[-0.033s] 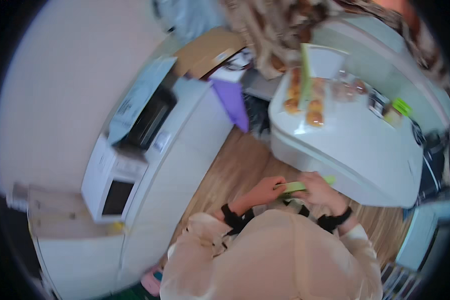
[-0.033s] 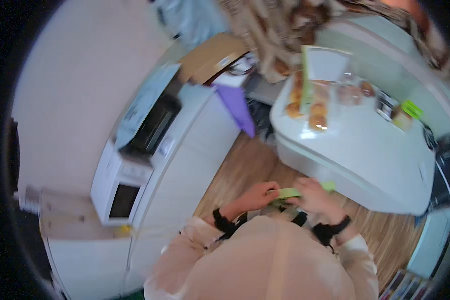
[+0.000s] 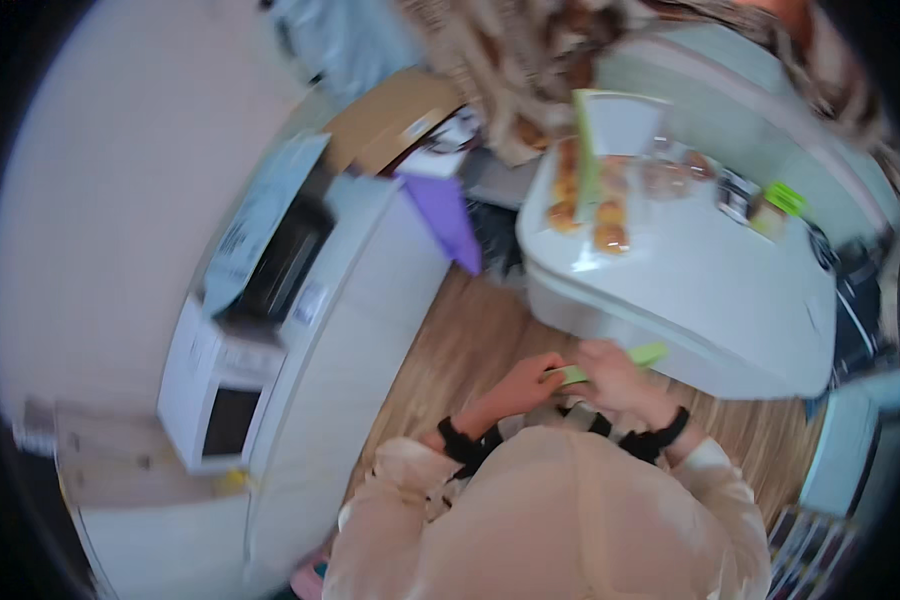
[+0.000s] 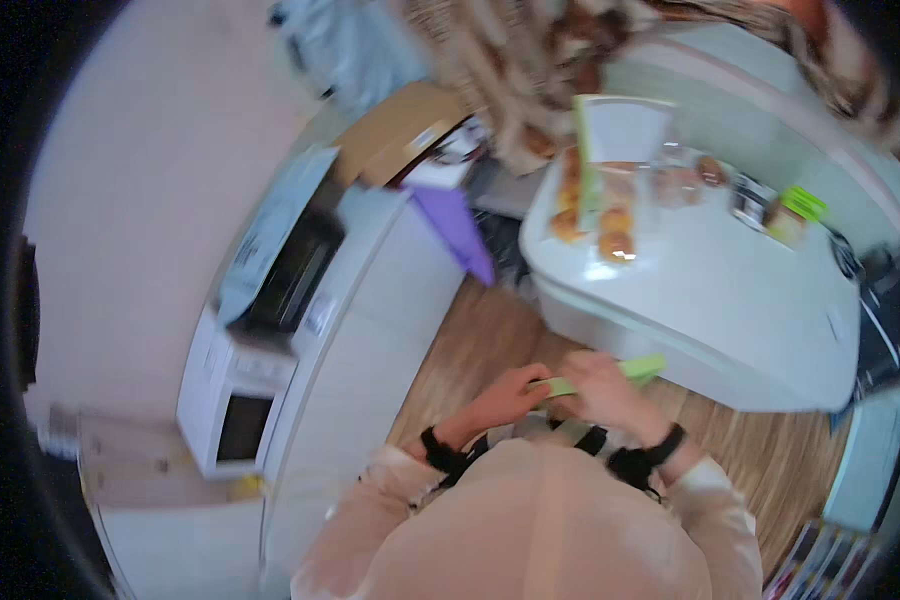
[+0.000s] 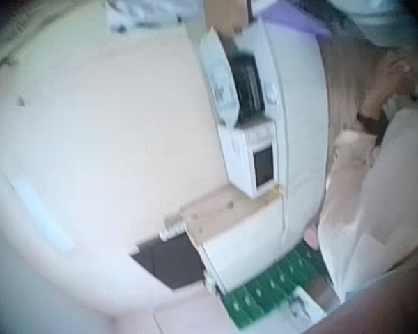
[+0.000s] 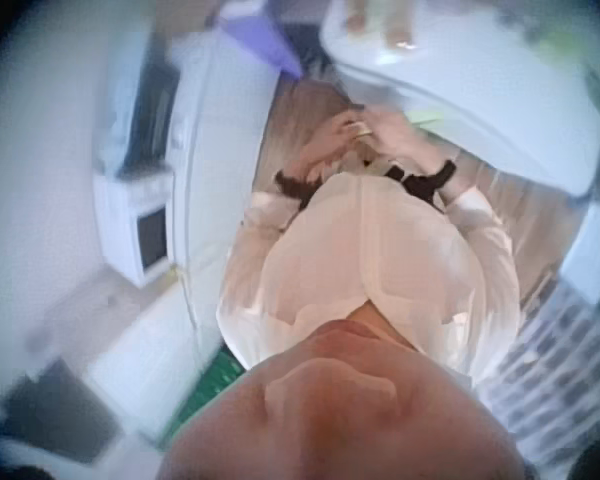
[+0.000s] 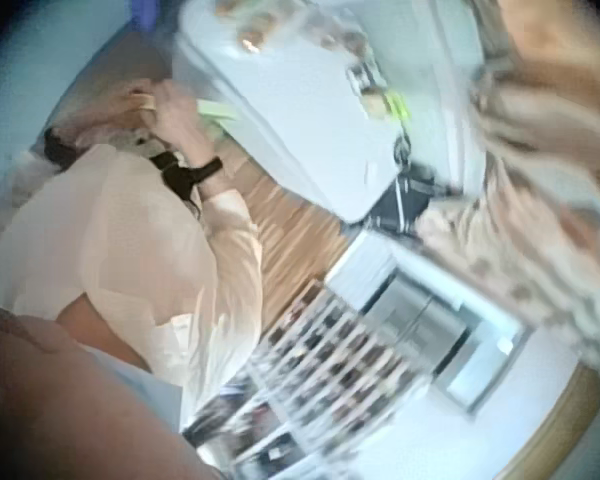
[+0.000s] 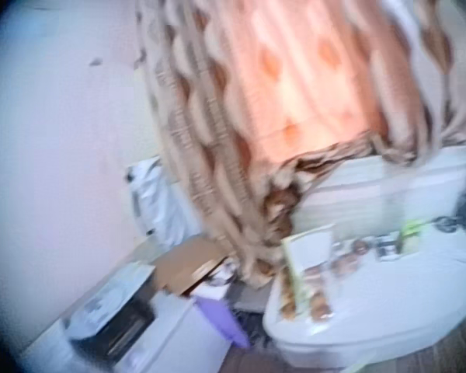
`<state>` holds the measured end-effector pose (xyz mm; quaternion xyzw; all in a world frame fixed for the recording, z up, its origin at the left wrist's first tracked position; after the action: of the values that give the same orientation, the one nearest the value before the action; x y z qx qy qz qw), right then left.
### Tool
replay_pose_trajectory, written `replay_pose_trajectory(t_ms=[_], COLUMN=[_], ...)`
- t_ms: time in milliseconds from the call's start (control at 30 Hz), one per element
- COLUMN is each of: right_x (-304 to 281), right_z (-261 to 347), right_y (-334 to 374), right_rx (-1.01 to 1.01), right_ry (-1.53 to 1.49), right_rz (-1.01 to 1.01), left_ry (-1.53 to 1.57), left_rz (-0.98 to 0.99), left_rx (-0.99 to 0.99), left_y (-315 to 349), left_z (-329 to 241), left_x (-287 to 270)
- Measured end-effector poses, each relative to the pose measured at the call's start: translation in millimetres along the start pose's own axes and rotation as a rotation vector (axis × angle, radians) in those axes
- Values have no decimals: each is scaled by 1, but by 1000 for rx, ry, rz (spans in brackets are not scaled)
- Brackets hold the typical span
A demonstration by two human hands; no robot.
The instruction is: The person assembles a white and green paper box by folding the flaps and securing them with tape. They then place the assembled box on a table and briefly sweep the floor with a broom and dustpan before opening a refrigerator.
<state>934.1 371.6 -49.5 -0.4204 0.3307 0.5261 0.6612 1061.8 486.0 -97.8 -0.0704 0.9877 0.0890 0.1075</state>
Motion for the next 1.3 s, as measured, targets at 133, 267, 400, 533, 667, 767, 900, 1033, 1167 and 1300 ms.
replay_pose_trajectory(t_ms=[133,267,400,533,667,767,900,1033,1167,1300], right_x=[-14,-30,-42,-51,-71,-105,-149,-178,-187,-159], right_z=[-2,1,3,1,-3,-22,-107,-200,-282,-280], right_y=[-23,-20,-17,-17,-30,-36,-65,-96,-93,-67], right_rx=[-10,-51,-31,3,76,373,486,407,824,1075], right_ry=[-96,-18,24,108,93,-116,-824,-1366,-964,129], right_rz=[-123,-155,-212,-328,-505,-664,-1195,-1312,-1081,-988], left_ry=[83,34,139,-147,-311,-377,-3,274,348,230], left_rz=[116,324,478,355,141,-243,-687,-623,-582,-811], left_rx=[7,86,-26,352,693,783,628,335,159,11], left_y=[-19,-31,-43,-59,-76,-91,-95,-71,-21,23], left_z=[-34,-44,-52,-81,-108,-146,-110,-26,25,50], left_x=[-26,-32,-32,-47,-69,-94,-142,-158,-162,-175])
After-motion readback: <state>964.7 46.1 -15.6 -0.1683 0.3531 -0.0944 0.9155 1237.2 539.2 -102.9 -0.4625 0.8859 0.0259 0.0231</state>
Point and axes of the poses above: each hand's wrist, its own y-axis away from the middle knuckle, its own x-axis out of the palm, z = x × y, the point moved 3 cm from there along -y, towards the middle knuckle, and after that the axes turned 3 degrees about -x, right-handed, at the moved point
